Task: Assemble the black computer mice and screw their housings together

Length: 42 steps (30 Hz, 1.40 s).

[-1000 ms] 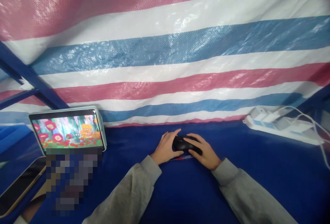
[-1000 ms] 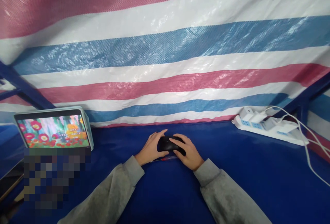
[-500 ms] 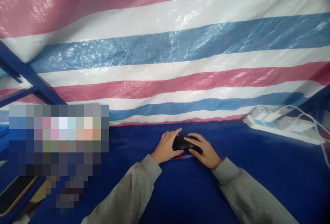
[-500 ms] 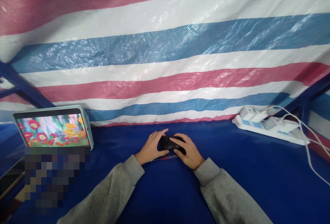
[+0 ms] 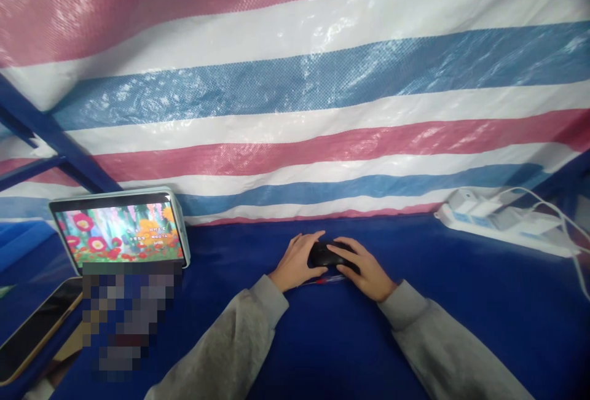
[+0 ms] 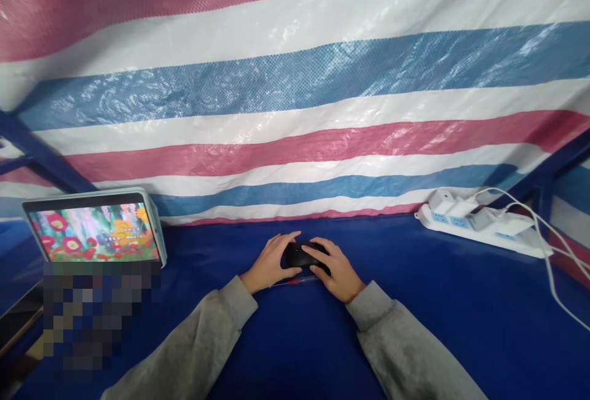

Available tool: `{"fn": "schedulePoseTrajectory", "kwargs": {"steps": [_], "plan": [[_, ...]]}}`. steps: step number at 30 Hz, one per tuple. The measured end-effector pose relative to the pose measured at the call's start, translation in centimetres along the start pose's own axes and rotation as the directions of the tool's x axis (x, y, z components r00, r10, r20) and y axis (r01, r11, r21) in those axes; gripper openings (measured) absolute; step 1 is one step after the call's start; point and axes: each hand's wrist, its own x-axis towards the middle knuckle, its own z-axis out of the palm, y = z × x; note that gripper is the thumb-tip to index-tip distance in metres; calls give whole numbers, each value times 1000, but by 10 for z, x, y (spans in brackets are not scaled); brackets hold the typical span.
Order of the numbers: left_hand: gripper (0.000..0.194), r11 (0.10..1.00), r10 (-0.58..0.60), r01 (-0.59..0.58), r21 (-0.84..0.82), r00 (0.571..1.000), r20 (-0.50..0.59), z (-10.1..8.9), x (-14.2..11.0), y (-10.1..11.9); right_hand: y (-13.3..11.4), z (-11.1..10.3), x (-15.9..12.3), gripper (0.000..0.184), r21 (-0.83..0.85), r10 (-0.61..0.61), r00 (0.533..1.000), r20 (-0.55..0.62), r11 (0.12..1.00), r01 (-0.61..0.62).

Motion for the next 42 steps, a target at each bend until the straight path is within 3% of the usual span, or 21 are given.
{"fn": "schedulePoseTrajectory", "kwargs": {"steps": [42], "plan": [[81,1000,-24,24,-9,999,-36,0,0,2,-2,3,-2,42,-17,18,999,-38,1000,-19]]}}
